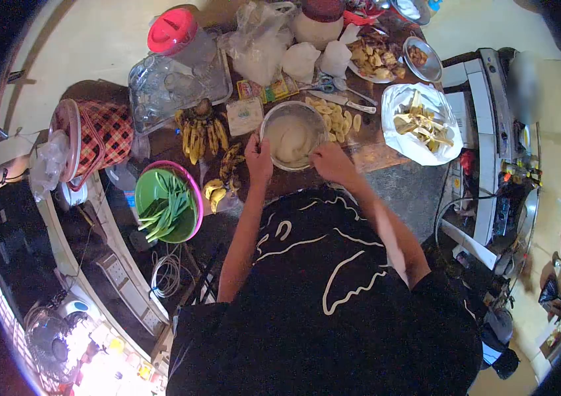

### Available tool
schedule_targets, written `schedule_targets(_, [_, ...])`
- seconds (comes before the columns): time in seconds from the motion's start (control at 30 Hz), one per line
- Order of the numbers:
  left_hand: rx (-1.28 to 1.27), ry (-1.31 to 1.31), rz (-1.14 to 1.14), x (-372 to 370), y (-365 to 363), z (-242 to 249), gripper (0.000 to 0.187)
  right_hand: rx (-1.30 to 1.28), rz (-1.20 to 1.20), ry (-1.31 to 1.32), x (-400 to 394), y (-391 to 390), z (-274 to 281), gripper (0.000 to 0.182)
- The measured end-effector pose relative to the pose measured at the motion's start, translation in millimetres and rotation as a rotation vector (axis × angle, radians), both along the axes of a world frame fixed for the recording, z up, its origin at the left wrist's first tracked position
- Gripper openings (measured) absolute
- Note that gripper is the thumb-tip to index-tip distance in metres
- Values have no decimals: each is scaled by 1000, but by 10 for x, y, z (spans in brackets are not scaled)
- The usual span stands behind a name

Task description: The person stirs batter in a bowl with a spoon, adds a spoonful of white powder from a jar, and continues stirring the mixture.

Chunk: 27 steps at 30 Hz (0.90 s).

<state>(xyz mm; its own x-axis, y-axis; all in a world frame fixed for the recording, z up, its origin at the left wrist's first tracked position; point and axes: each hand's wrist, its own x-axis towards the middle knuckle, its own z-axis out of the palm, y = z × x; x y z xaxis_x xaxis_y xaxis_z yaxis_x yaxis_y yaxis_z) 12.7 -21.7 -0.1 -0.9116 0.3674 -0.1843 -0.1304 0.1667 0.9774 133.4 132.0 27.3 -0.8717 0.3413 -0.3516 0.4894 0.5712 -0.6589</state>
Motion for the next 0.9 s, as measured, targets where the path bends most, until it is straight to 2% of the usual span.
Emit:
schedule_targets(0.17, [-17, -4, -76, -10, -52, -101, 25, 42, -80, 126, -86, -88, 313, 30])
schedule_targets(0.27, [9, 10, -47, 14, -11, -24, 26, 122, -88, 184, -52, -92, 118, 25])
schedule_targets(0.37, [13, 1, -71, 5, -2, -34, 27, 135, 4, 219, -105, -69, -133, 23])
schedule_targets(0.67, [73, 33, -103, 6, 4, -103, 38, 458, 64, -31, -183, 99, 105, 18])
schedule_targets(0.77, [56, 71, -130, -2, -14, -160, 40, 457, 191, -36, -98, 30, 339, 19])
schedule_targets(0.9, [15, 37, -156, -5, 4, 38, 40, 296, 124, 0, -87, 5, 262, 20])
